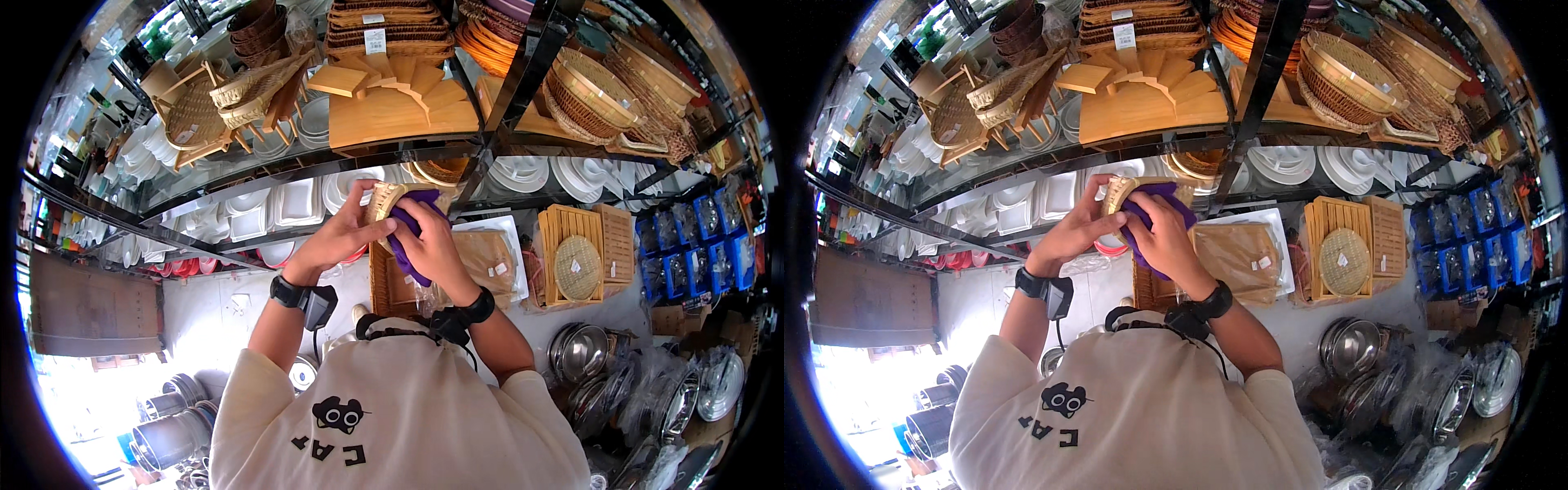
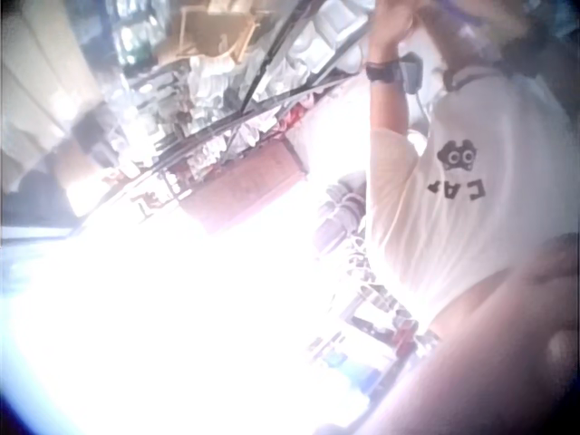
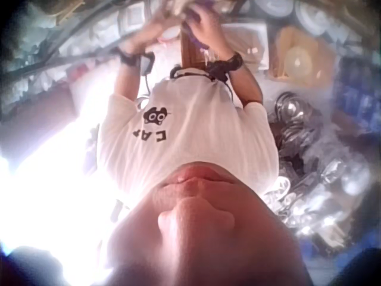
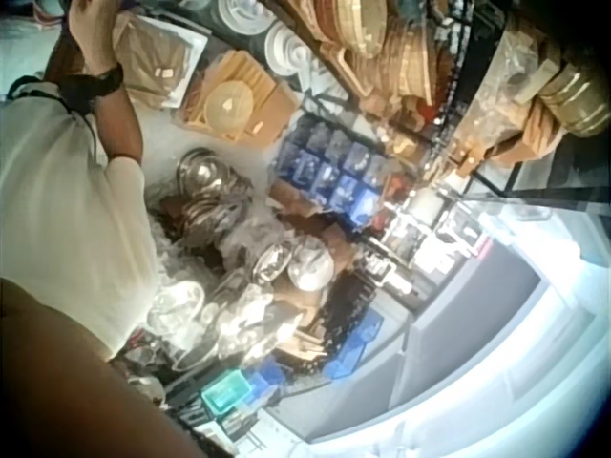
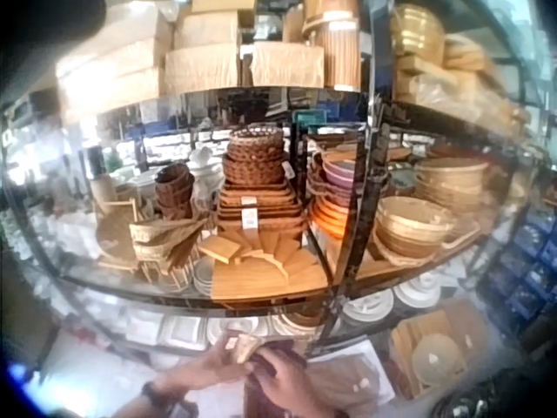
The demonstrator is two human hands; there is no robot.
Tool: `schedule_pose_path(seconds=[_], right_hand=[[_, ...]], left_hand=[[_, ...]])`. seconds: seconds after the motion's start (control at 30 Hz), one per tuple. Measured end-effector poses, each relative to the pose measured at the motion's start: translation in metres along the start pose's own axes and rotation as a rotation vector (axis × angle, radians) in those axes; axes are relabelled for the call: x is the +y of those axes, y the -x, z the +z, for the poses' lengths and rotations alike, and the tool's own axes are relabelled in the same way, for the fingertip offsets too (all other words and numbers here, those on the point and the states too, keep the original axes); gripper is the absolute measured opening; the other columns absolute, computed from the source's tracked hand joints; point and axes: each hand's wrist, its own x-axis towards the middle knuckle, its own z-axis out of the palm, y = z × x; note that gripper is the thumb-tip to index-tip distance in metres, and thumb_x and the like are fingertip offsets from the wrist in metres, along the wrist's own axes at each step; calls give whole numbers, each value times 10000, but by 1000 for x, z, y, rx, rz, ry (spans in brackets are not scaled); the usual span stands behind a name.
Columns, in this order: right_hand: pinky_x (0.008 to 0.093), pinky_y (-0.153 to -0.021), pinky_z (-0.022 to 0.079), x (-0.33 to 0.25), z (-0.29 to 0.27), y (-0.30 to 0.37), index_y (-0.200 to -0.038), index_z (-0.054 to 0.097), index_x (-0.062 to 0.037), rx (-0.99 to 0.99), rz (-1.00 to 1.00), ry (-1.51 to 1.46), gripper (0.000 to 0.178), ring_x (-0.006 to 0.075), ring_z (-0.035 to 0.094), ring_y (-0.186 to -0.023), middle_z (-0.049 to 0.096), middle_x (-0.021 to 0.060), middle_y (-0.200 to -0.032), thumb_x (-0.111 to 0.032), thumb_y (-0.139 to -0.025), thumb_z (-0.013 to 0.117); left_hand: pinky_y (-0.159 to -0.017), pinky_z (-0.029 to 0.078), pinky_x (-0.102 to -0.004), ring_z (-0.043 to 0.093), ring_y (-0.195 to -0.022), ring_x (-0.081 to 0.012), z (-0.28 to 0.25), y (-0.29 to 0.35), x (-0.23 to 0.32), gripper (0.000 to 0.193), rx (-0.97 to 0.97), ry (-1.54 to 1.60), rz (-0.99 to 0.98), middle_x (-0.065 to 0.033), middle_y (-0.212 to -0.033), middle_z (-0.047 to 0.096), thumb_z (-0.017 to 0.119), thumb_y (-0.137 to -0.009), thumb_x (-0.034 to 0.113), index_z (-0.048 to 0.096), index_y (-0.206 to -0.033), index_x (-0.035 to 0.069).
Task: The person wipes various woven baskets and wooden trays with a purple cloth. They pick up each item from a shelf, wipe it on both sides, and place it back on the shelf. The task is performed one item at a time in a repetitive manner.
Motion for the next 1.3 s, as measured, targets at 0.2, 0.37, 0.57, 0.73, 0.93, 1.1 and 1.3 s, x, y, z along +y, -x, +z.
schedule_pose_path(seconds=[0.2,0.37,0.57,0.73,0.93,1.1,1.3], right_hand=[[425,-781,470,6,-8,6,-1074,636,0,-190,-33,21,218,396,595,-899,615,204,-959,-84,-875,606],[415,-768,479,7,-19,20,-1028,656,-19,-275,-33,91,184,377,601,-882,607,182,-950,-55,-855,603],[397,-765,485,13,-44,38,-1000,650,-10,-273,74,210,163,361,605,-879,600,164,-960,-55,-849,607],[385,-776,487,-22,-61,22,-1049,611,0,-9,51,36,207,353,609,-888,587,158,-964,-112,-874,606],[431,-969,426,-40,-39,18,-1240,537,-32,-206,-97,49,399,414,501,-1136,469,222,-1264,-173,-881,639],[451,-905,444,-17,-18,35,-1091,607,-58,-109,-240,315,257,376,530,-1057,510,169,-1174,-136,-854,665],[423,-875,465,-7,-30,48,-1082,618,-47,-20,-145,280,276,363,553,-1013,522,160,-1160,-50,-813,681]], left_hand=[[-827,473,-290,554,-951,-125,-5,9,7,594,6,-115,-38,-108,-1054,610,684,-920,144,286,-1357,95],[-853,479,-303,594,-954,-147,-6,16,-5,602,0,7,5,-123,-1052,633,679,-915,111,282,-1368,85],[-898,466,-323,607,-1028,-186,-24,26,9,629,121,64,17,-138,-1104,639,672,-917,186,269,-1382,58],[-837,463,-284,609,-968,-158,-17,30,2,624,145,78,-30,-122,-1064,640,662,-925,228,277,-1384,51],[-737,464,-255,605,-897,-128,-3,21,-3,599,99,179,-18,-95,-1023,635,642,-935,210,288,-1396,65],[-801,505,-286,627,-942,-151,1,29,0,571,134,219,17,-116,-1081,635,630,-930,147,303,-1391,71],[-824,507,-284,619,-973,-157,-8,37,4,567,165,178,71,-126,-1123,630,633,-913,124,322,-1384,78]])
